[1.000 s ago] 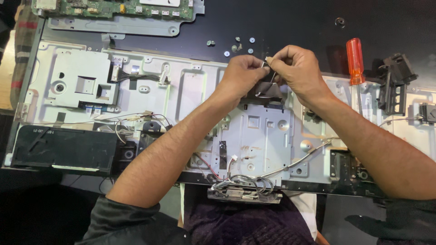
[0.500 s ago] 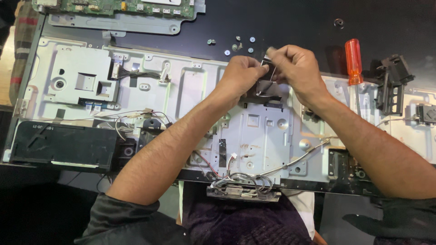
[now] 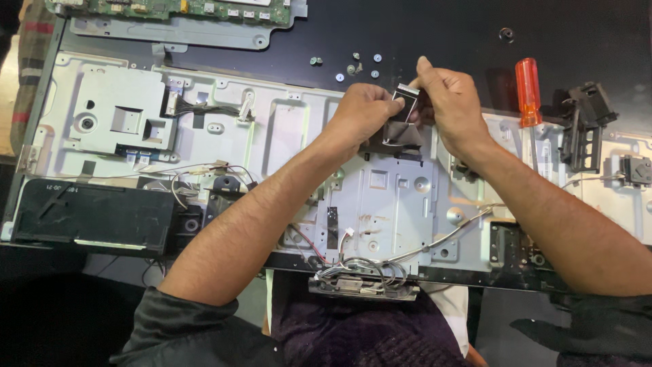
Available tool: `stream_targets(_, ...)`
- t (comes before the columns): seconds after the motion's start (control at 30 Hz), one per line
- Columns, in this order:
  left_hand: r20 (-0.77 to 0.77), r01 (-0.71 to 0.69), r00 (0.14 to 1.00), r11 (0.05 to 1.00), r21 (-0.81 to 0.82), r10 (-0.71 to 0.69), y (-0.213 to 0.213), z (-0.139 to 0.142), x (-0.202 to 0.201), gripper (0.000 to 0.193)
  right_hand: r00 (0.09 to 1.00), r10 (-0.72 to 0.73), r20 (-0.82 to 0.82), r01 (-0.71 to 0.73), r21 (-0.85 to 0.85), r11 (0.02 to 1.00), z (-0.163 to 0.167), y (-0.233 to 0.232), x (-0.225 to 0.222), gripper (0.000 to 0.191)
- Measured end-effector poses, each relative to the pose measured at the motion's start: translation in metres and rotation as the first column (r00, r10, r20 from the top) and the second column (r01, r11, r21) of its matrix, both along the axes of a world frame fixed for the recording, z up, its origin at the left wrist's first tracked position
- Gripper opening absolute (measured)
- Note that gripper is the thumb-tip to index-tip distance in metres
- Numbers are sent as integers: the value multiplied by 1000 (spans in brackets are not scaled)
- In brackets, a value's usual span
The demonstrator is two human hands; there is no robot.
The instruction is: The person disassembles a flat-screen TV chassis, removes a circuit board, unscrews and detaches a black plastic component, wipes the interior with a cloth, and reconnects wires to a small module.
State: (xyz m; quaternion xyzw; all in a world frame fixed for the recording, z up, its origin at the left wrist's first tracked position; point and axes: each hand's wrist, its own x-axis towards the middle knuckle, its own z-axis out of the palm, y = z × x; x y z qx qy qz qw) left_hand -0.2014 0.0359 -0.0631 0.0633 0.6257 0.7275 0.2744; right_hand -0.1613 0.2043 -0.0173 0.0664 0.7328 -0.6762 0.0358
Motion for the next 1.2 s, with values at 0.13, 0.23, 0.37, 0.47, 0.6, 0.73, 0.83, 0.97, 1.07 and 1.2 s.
stream_targets(0.13,-14,2,1000,1000,-10,-2,0,0,0,24,976,141,-165,-103,221,970,-3,0,1,25)
stream_targets(0.23,-36,6,999,998,-58,-8,0,1,1,24,988,92,-127,-65,201,977,-7,1,-1,34)
stream_targets(0.37,-26,9,1000,998,-60,-11,0,3,1,22,997,35,-73,-21,189,982,-10,3,-4,38)
stream_targets(0.47,-16,18,1000,997,-72,-19,-1,5,1,24,999,19,-38,-15,108,994,-9,3,-4,42)
stream_targets(0.6,-3,15,1000,998,-63,-16,-2,8,2,23,999,48,-1,-48,35,998,-6,4,-2,38)
stream_targets(0.73,17,16,1000,995,-97,-14,-3,11,2,23,996,85,-38,-82,83,993,-5,5,0,26)
stream_targets(0.83,24,9,1000,994,-111,-7,-3,13,2,23,991,102,-80,-101,23,995,-5,6,0,16)
stream_targets(0.97,67,-17,997,995,-95,23,-3,13,1,21,993,100,-59,-102,-43,994,-4,9,0,21)
stream_targets(1.07,56,-23,998,998,-62,26,-3,12,0,22,993,97,-59,-99,-26,995,-4,9,0,24)
stream_targets(1.2,84,-28,996,998,-50,33,-3,11,1,22,994,97,-59,-99,-25,995,-4,10,2,27)
